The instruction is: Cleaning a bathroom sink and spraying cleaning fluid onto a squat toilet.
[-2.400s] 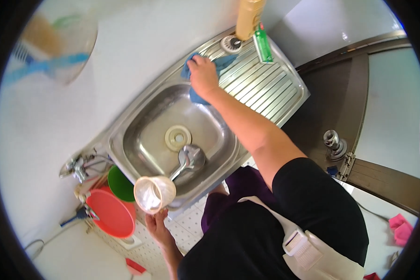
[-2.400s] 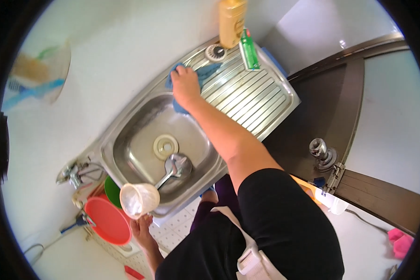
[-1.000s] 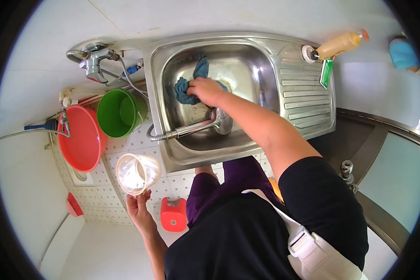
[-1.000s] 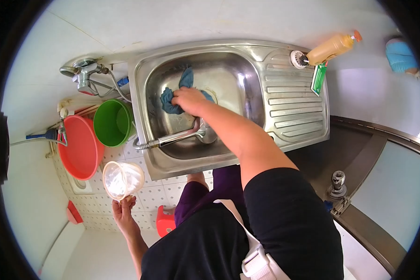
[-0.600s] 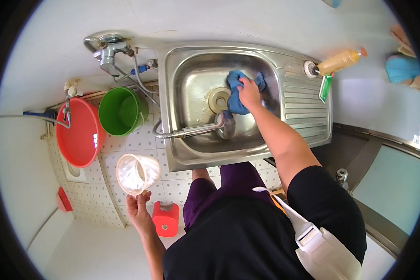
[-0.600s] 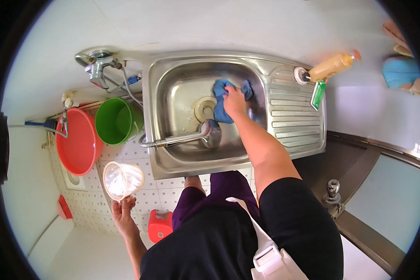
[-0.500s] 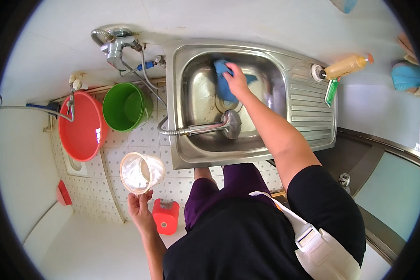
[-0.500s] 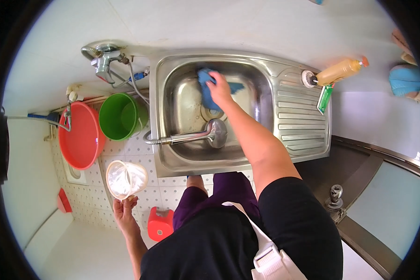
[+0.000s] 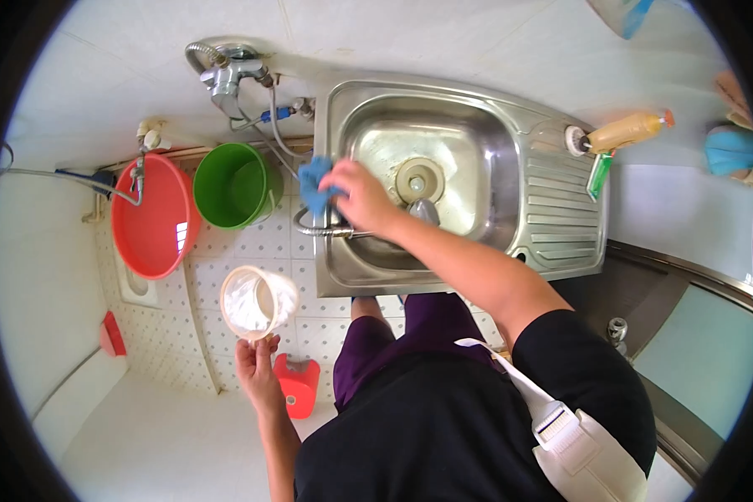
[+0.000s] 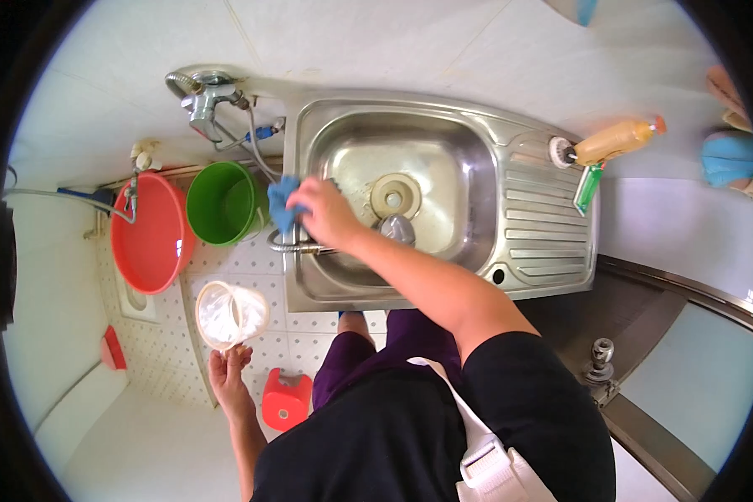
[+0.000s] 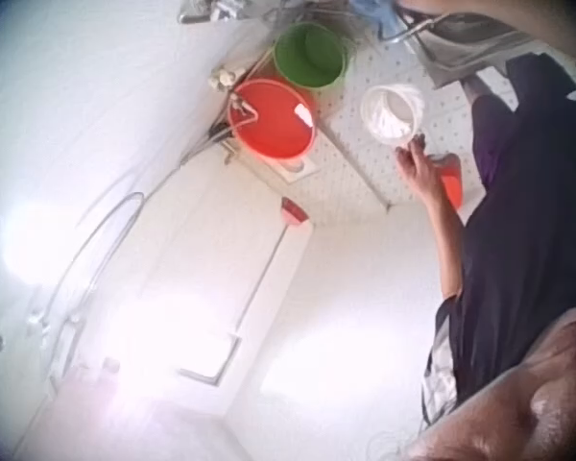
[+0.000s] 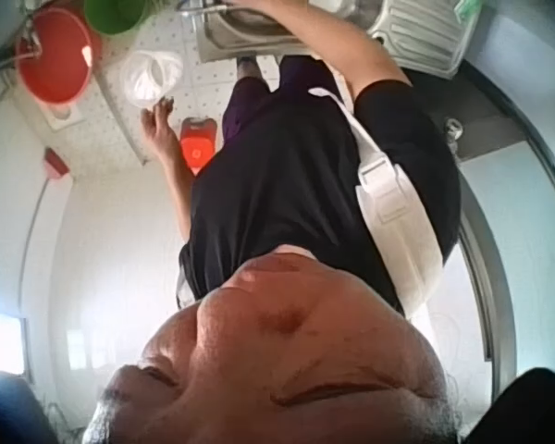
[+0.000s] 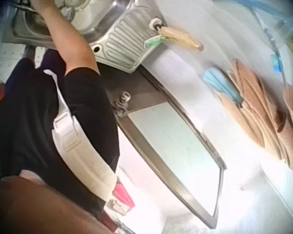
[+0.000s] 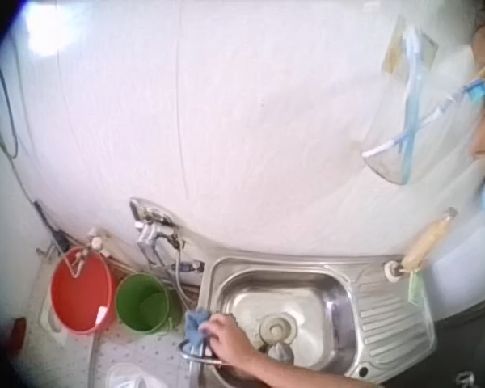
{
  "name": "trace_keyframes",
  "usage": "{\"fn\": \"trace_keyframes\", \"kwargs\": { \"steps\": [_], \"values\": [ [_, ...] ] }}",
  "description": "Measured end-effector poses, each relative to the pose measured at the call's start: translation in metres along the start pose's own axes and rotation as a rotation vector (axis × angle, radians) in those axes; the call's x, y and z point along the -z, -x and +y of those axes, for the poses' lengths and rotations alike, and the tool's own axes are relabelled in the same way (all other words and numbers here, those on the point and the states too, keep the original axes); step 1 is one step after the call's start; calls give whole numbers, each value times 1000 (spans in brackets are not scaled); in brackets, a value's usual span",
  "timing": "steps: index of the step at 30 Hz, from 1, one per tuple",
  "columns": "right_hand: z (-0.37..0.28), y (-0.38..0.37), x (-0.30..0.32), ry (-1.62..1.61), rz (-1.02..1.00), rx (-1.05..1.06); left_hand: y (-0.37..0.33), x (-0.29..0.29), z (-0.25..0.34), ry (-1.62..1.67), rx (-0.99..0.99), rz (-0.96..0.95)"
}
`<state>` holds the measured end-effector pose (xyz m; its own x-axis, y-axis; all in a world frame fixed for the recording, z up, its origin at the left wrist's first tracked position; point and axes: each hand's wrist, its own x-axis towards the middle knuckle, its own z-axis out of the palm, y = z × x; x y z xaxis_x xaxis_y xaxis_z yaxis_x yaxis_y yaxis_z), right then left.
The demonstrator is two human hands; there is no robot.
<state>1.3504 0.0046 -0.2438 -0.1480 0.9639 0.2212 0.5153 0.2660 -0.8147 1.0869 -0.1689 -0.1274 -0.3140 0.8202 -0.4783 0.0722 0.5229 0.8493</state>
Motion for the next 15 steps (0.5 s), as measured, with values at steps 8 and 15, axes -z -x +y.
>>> {"fn": "trace_keyframes", "kwargs": {
  "steps": [8,15],
  "values": [
    [19,-25,-4,-69,219,-108,-5,-25,21,-19,-87,-87],
    [50,6,47,-13,316,-223,-9,-68,56,135,-41,-224]
  ]
}}
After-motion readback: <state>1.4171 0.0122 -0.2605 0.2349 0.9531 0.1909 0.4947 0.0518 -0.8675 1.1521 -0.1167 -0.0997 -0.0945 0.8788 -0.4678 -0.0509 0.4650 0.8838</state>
